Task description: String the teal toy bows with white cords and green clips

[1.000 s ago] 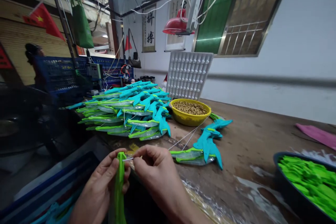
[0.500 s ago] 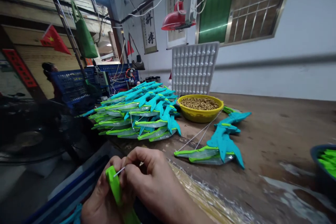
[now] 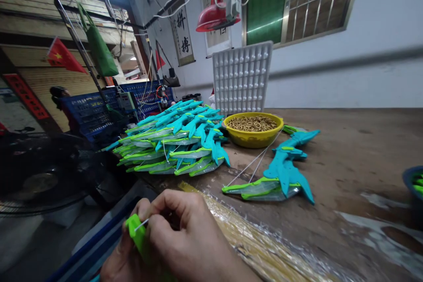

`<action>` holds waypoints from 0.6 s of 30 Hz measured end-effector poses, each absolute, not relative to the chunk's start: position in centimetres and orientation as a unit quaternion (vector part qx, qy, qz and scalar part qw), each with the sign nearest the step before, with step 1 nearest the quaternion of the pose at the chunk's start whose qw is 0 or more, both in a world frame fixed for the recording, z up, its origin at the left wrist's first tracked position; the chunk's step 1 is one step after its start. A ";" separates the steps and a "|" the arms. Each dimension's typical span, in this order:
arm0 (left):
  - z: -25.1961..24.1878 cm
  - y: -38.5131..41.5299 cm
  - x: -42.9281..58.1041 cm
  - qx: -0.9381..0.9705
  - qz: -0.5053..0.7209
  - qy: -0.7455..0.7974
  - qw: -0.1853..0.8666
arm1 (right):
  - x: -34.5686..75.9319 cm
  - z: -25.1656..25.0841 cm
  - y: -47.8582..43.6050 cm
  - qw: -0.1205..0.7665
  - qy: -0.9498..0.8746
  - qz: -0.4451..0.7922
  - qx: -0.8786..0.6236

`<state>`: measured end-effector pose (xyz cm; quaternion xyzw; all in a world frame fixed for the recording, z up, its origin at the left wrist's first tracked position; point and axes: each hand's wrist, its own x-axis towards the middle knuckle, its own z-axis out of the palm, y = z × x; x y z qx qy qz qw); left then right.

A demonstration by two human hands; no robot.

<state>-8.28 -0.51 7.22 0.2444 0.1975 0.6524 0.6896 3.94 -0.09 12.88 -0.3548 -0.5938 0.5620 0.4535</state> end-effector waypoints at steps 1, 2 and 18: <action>7.1 -0.5 -8.4 0.248 0.649 0.202 0.690 | 3.9 12.9 -0.1 0.454 -0.591 0.567 -0.352; 6.9 -0.5 -8.4 0.251 0.645 0.205 0.692 | 3.9 13.0 -0.1 0.454 -0.588 0.571 -0.351; 6.2 -0.3 -9.0 0.302 0.666 0.220 0.646 | 3.3 13.0 0.0 0.485 -0.620 0.533 -0.311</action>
